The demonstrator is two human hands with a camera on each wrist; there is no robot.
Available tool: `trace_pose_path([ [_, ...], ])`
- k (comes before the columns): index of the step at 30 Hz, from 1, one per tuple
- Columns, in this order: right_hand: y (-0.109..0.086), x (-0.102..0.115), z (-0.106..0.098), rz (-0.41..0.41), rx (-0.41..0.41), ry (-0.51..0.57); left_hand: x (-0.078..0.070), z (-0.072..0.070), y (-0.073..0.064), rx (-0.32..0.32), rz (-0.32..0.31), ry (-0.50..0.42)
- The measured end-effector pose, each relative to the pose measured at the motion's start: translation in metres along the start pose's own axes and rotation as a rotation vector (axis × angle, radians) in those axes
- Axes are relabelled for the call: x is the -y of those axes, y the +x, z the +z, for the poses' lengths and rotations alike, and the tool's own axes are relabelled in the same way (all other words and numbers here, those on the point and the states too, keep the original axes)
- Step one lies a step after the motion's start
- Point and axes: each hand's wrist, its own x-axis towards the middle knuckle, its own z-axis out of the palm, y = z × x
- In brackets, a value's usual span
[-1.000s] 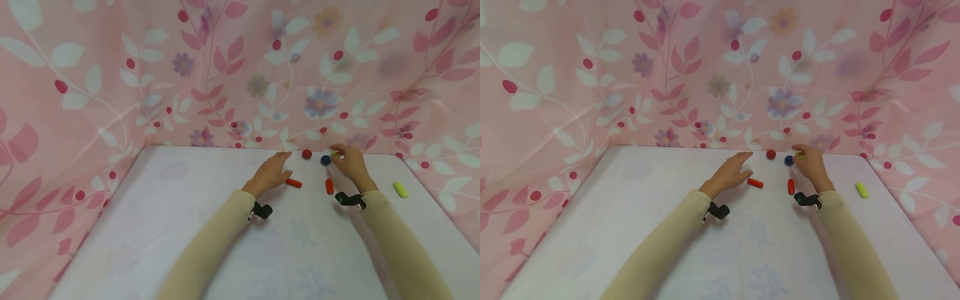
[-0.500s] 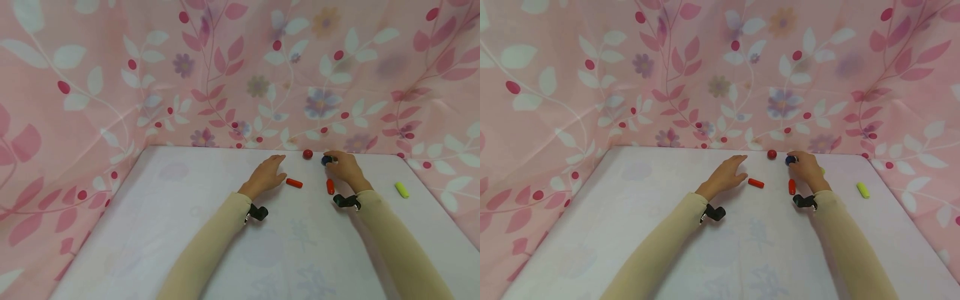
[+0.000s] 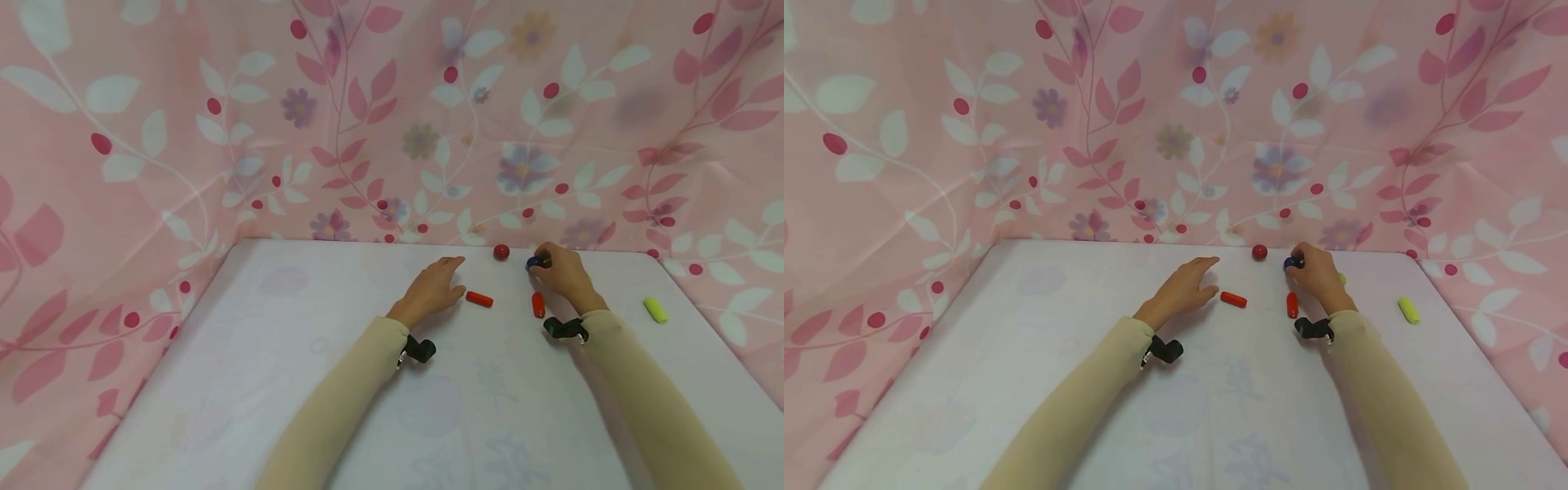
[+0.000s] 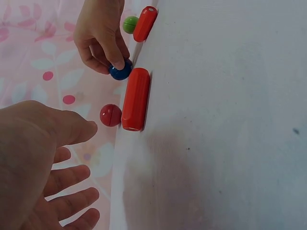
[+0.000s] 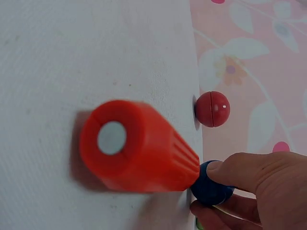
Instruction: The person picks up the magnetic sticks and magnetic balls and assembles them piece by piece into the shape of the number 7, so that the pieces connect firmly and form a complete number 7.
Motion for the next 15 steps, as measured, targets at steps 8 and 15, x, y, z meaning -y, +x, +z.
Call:
trace_pose_path([
  [8, -0.008, 0.006, -0.002, 0.004, -0.043, 0.069, -0.001, -0.001, -0.002, 0.005, 0.0, -0.014],
  [15, -0.019, 0.016, -0.002, -0.025, -0.115, 0.103, -0.002, -0.003, -0.012, 0.005, -0.014, -0.02],
])
